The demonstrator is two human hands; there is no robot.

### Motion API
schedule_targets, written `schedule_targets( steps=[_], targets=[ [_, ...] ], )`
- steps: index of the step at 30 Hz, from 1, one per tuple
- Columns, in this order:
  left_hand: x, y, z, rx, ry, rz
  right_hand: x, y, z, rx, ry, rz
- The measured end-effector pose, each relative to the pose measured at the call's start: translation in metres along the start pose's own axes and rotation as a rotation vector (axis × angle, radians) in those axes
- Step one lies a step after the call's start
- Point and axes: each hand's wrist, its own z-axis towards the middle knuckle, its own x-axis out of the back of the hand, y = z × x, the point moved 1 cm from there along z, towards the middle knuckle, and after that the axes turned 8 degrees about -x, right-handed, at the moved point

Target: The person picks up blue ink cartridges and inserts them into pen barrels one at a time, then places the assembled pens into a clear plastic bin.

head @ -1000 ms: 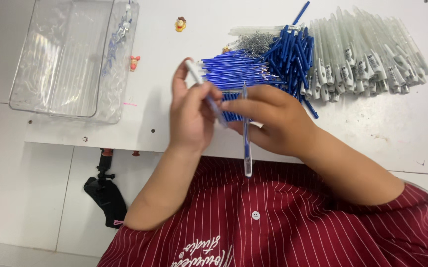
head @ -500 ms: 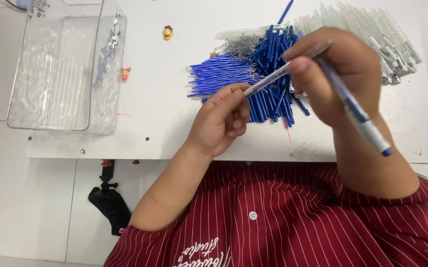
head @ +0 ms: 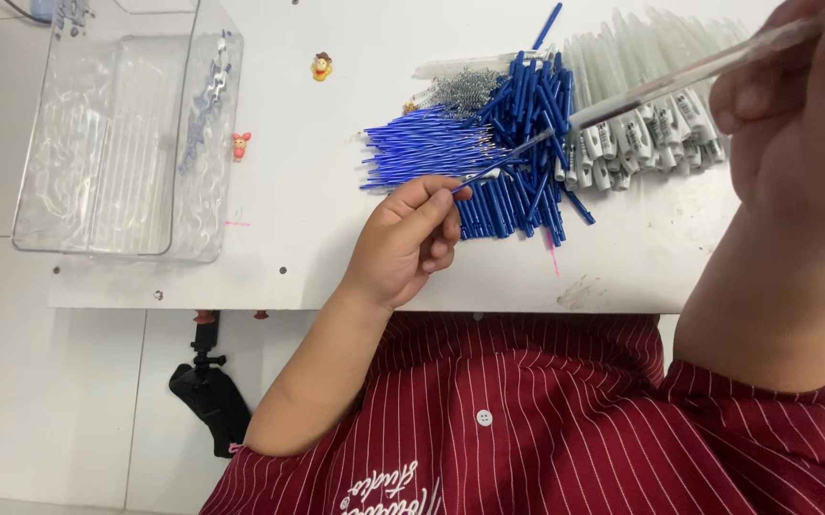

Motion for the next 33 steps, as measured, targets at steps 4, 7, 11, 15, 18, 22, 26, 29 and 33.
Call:
schedule_targets(
  steps=[4, 7, 11, 15, 18, 22, 26, 29, 33],
  targets=[
    [0.001, 0.0, 0.0, 0.011, 0.016, 0.014, 0.019, 0.005, 0.004, 0.005, 0.063, -0.056],
    [0.009, -0.001, 0.002, -0.033, 0.027, 0.038, 0.053, 0.008, 0.02, -0.003, 0.205, -0.047],
    [0.03, 0.01, 0.004, -0.21, 0.104, 0.076, 0.077, 0.003, 0.039, -0.01, 0.272, -0.301],
    [0.045, 0.024, 0.003, -0.269, 0.155, 0.063, 0.067, 0.001, 0.054, -0.034, 0.178, -0.645],
    [0.047, 0.026, 0.005, -0.301, 0.17, 0.053, 0.057, 0.003, 0.071, -0.06, 0.067, -0.98],
    [0.047, 0.026, 0.005, -0.225, 0.192, 0.103, 0.065, 0.032, 0.098, -0.151, -0.026, -1.385],
    [0.049, 0.027, 0.004, -0.232, 0.2, 0.103, 0.056, 0.036, 0.1, -0.316, -0.029, -1.479],
    [0.049, 0.026, 0.005, -0.233, 0.188, 0.116, 0.055, 0.038, 0.1, -0.286, -0.033, -1.495],
    [0.047, 0.026, 0.004, -0.235, 0.199, 0.121, 0.049, 0.028, 0.095, -0.347, 0.013, -1.442]
  ],
)
